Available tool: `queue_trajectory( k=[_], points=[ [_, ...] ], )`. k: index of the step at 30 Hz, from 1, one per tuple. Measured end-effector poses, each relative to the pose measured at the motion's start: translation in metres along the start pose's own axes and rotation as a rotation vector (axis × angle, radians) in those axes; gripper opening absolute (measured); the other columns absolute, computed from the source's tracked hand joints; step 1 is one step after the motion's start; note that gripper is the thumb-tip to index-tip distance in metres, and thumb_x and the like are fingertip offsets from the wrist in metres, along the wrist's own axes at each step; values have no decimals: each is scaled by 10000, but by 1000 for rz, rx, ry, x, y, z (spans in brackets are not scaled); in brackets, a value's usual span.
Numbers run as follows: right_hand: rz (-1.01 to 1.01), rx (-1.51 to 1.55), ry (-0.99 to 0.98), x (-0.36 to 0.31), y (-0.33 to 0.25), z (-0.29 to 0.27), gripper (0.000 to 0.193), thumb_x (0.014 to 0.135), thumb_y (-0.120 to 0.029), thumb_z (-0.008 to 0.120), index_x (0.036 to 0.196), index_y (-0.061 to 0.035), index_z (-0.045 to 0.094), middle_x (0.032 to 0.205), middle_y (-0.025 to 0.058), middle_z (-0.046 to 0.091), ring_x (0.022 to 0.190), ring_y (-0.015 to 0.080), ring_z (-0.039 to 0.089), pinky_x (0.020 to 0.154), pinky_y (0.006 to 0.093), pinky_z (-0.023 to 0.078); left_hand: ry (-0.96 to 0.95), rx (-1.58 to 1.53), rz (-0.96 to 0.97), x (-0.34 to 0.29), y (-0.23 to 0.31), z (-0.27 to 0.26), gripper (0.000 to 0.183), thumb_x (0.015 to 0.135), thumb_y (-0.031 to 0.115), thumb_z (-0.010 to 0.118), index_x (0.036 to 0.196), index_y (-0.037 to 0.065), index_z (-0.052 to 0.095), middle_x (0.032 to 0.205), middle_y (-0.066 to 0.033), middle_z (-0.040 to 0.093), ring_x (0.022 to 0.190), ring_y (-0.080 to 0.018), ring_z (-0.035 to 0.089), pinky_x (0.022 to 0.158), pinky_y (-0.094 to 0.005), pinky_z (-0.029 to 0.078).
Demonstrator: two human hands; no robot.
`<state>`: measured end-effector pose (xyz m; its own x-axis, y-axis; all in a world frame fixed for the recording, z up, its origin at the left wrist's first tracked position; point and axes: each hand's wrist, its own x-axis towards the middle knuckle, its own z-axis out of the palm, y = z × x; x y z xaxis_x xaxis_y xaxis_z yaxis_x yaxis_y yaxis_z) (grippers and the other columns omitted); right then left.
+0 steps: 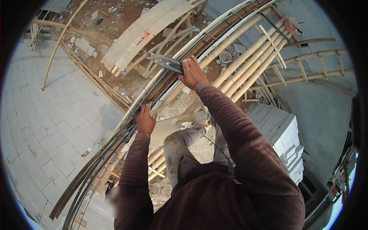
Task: The person uses pliers to twist and cut wire, securing metal reinforcement inside a curved wooden frame, and subsequently trims a wooden board with a hand saw.
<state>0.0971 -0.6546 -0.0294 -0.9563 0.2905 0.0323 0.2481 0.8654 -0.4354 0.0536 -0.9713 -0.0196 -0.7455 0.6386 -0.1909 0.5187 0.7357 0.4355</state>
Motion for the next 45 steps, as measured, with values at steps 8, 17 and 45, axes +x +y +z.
queue_trajectory(
  k=[8,17,45],
  points=[
    [-69,56,55,-2,7,4,613,804,-248,806,1278,-8,499,1155,222,590,1225,409,566,1278,535,239,31,41,109,4,-19,17,484,1008,362,677,1429,131,610,1252,-188,654,997,-428,692,822,-496,579],
    [-169,39,171,-2,12,9,556,791,-242,788,1206,25,531,1078,217,604,1144,388,592,1249,550,274,41,-20,101,4,-10,7,507,1000,340,687,1458,142,599,1159,-145,658,919,-395,692,773,-482,573],
    [-463,-22,282,-56,-9,-96,196,861,-17,678,1028,28,587,825,175,560,704,395,558,717,435,502,271,-66,210,-8,-19,21,481,959,238,719,1394,48,644,1152,-184,693,1030,-421,655,891,-479,532]
  ],
)
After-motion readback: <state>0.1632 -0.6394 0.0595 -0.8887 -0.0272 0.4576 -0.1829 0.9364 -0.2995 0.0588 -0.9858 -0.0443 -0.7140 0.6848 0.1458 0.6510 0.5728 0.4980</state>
